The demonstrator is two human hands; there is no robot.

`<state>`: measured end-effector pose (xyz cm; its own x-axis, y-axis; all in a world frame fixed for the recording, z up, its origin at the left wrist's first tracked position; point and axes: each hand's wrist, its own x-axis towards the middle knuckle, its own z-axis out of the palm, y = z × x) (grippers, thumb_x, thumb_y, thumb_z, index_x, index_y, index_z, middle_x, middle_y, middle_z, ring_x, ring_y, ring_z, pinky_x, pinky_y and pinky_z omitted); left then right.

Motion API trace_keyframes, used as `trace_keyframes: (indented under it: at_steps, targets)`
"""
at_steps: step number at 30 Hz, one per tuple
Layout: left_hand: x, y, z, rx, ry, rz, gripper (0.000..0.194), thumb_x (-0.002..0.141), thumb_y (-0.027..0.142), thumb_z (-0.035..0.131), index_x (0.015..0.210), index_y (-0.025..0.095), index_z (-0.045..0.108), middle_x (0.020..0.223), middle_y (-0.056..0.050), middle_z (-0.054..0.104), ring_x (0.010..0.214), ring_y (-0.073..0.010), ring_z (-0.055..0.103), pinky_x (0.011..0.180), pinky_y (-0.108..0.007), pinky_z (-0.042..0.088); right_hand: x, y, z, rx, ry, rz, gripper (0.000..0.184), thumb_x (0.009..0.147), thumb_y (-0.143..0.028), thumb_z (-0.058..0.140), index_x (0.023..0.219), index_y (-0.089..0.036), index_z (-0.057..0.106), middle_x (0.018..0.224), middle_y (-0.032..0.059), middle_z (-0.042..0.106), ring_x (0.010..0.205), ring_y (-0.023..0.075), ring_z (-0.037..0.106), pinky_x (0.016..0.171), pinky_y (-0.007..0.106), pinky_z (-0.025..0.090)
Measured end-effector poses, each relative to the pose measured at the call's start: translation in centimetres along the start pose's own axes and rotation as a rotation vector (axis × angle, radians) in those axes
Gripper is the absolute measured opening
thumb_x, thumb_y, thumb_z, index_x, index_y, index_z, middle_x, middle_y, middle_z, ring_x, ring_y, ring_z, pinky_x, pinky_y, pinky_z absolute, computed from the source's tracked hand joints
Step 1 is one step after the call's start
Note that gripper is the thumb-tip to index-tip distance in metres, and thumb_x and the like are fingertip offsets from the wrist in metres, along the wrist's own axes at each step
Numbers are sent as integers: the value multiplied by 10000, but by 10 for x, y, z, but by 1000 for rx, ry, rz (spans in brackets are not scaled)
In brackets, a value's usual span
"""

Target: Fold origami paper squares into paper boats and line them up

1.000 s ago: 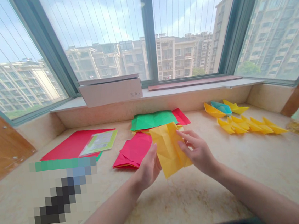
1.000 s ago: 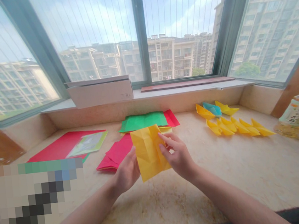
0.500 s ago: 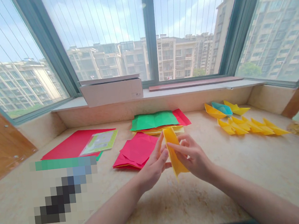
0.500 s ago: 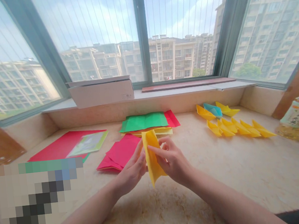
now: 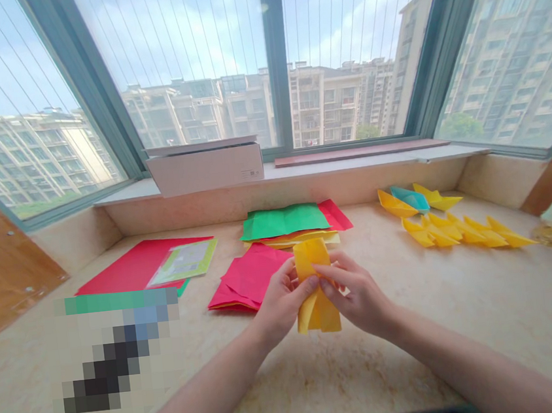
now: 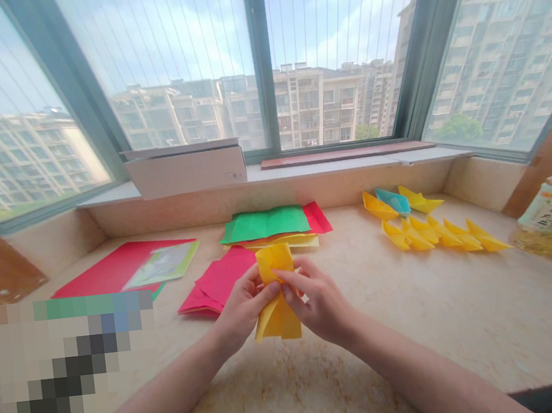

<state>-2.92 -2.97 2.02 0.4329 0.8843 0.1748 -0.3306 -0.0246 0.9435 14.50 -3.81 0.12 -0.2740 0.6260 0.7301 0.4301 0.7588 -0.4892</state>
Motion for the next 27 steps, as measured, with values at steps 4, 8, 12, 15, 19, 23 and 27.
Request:
trace_keyframes:
  at_steps: [4,8,12,15,19,23,27]
  targets:
    - [0,-1,-1,4,18,-48,376,806,353,769,1092,179,597,981,-62,712,825,-178,692,734,-271,528,1,-1,0,14,8,27,275,963,-194,504,1201,-231,636,1068,89,604,867,180,624,699,308,577]
    - [0,-1,-1,25,-67,-60,431,796,377,774,1144,195,597,981,-64,714,862,-202,685,734,-276,507,2,-1,-1,4,22,120,260,948,-269,549,1199,-235,608,1102,92,621,778,171,610,680,324,564]
    - [-1,0,-1,117,-146,-79,455,786,391,774,1163,184,625,961,-74,714,880,-223,675,732,-282,487,5,-1,-4,152,76,302,507,886,-313,643,1352,-250,454,1150,92,641,844,196,642,771,367,562]
    - [-2,-1,-3,186,-149,-106,462,774,369,781,1161,171,627,973,-82,708,895,-236,672,751,-306,491,9,0,-10,281,7,389,533,874,-328,657,1365,-237,471,1101,80,683,918,219,668,841,390,549]
    - [-2,-2,-7,229,-146,-155,509,742,339,806,1173,173,591,1049,-103,685,915,-245,666,766,-340,508,13,5,-14,277,27,455,311,853,-357,676,1125,-208,650,1022,64,723,943,235,673,884,403,531]
    - [-1,-2,-12,254,-139,-130,523,701,296,836,1143,161,591,1104,-112,649,988,-252,640,821,-358,508,14,12,-14,346,97,477,273,860,-368,657,1073,-197,648,989,66,712,923,229,674,806,362,557]
    - [0,-1,-14,273,-136,-129,441,728,289,813,1090,141,610,1026,-95,663,937,-234,642,796,-334,496,13,13,-17,370,6,444,355,845,-349,677,1165,-213,605,1016,64,689,888,206,661,755,324,555]
